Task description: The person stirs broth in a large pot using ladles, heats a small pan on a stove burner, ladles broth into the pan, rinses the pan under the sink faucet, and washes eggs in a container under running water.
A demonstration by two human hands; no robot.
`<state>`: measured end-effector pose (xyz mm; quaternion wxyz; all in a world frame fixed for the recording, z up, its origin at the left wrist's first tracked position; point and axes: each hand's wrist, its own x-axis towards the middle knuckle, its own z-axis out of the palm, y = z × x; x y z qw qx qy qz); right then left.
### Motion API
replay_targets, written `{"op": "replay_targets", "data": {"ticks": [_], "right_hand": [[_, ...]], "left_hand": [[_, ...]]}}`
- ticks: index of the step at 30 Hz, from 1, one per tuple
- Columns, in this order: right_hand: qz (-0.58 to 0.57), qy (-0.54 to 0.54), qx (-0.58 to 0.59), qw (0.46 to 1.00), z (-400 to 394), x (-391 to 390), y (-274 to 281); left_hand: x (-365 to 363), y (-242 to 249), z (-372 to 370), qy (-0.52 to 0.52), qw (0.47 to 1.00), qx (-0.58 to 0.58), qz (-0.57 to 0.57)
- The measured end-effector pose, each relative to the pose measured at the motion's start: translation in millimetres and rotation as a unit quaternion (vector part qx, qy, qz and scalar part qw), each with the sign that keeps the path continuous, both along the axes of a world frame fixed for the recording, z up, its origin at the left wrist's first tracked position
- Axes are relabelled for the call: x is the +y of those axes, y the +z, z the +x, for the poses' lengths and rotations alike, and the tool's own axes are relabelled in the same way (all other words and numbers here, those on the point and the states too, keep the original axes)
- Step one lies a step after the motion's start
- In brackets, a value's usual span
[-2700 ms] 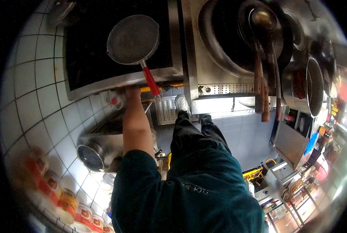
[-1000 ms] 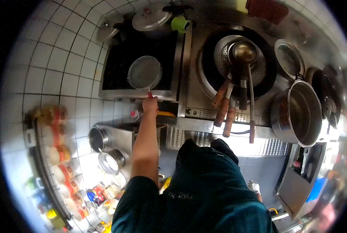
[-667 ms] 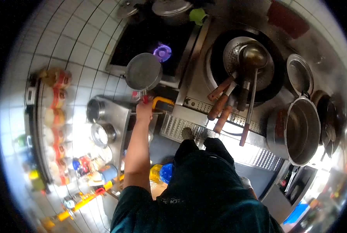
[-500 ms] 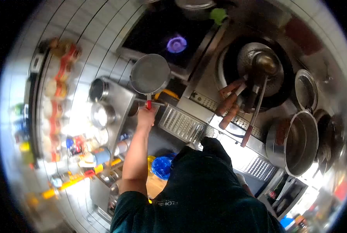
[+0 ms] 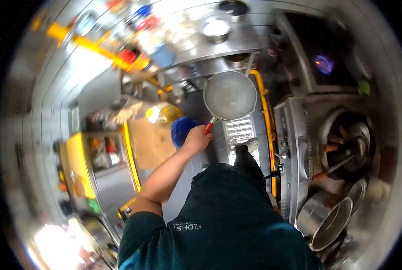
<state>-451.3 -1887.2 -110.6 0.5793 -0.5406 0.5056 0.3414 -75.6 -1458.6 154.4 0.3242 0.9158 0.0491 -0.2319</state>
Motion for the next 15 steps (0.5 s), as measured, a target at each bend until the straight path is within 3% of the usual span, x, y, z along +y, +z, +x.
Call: {"op": "replay_targets", "data": {"ticks": [6,7,8,10,13,15], "right_hand": [[-0.034,0.133,0.025,0.990,66.9,70.5,31.1],[0.013,0.063,0.020,0.998,60.8,52.2,-22.3],[-0.094,0.115,-0.008,0.989,77.7,86.8,18.7],[-0.052,0.178,0.003,0.983,100.5,93.6,-1.6],[-0.044,0.280,-0.027,0.959,146.6,151.1,18.6],[0.000,0.343,-0.024,0.939,183.8,169.3,-10.2]], "left_hand": [[145.6,-43.1,-151.6,0.123,0.990,-0.057,-0.026],[165.3,-36.0,-174.1,0.142,0.989,-0.033,-0.011],[186.0,-46.6,-201.6,0.178,0.984,-0.026,-0.019],[225.0,-36.9,-252.8,0.225,0.974,0.005,0.006],[278.3,-21.1,-322.0,0.299,0.954,0.027,0.023],[309.7,-8.7,-371.9,0.361,0.932,0.024,0.035]]}}
